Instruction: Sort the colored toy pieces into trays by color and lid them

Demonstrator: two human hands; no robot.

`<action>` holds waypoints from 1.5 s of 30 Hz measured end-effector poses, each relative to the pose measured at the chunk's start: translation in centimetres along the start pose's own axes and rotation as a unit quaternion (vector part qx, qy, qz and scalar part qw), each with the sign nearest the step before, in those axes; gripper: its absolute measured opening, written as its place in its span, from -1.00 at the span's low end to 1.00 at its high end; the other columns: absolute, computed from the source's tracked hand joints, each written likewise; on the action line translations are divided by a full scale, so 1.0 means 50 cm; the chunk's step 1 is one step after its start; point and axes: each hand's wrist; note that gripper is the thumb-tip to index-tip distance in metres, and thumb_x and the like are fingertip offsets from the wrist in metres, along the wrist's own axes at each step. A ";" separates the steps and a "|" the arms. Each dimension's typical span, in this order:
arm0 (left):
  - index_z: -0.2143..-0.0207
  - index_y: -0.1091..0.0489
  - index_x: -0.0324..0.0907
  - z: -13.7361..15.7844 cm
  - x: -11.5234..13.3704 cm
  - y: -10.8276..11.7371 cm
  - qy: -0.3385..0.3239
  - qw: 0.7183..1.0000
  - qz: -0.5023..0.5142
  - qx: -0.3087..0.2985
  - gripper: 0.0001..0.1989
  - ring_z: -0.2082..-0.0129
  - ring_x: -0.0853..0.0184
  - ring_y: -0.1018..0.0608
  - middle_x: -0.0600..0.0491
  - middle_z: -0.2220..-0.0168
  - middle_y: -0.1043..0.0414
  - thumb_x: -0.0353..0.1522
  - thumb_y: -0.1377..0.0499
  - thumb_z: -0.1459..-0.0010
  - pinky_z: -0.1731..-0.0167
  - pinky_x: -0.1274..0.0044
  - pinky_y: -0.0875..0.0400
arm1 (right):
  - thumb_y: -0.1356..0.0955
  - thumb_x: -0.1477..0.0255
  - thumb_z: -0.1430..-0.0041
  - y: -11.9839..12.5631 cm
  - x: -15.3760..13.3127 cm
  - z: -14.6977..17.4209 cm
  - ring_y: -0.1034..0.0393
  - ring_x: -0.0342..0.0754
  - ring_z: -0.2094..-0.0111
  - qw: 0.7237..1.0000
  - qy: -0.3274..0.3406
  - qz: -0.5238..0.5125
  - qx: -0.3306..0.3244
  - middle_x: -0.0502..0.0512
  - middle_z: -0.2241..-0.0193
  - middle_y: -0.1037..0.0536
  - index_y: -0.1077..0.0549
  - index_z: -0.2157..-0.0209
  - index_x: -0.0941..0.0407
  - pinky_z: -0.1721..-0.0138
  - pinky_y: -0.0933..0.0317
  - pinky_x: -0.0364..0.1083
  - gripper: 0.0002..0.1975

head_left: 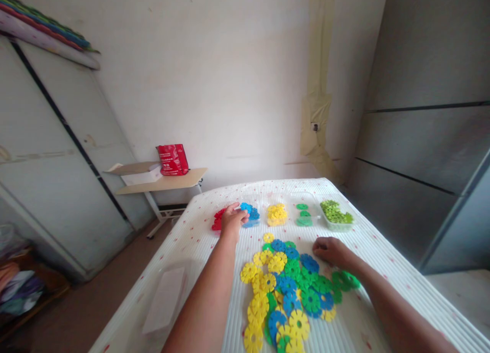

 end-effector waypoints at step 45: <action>0.42 -0.41 -0.21 0.178 -0.151 0.137 -0.110 0.961 -0.251 0.026 -0.79 0.47 0.34 -0.50 0.04 0.46 -0.48 -0.36 -0.01 0.05 0.42 0.55 -0.37 | -0.17 0.52 -0.10 -0.114 -0.233 -0.101 -0.38 -0.08 0.28 0.955 0.083 0.264 0.102 0.10 0.29 -0.52 -0.37 0.25 0.11 0.32 -0.10 -0.16 -0.78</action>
Point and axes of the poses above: each hand's wrist, its own z-axis away from the middle knuckle, its own y-axis out of the back of the hand, x = y × z
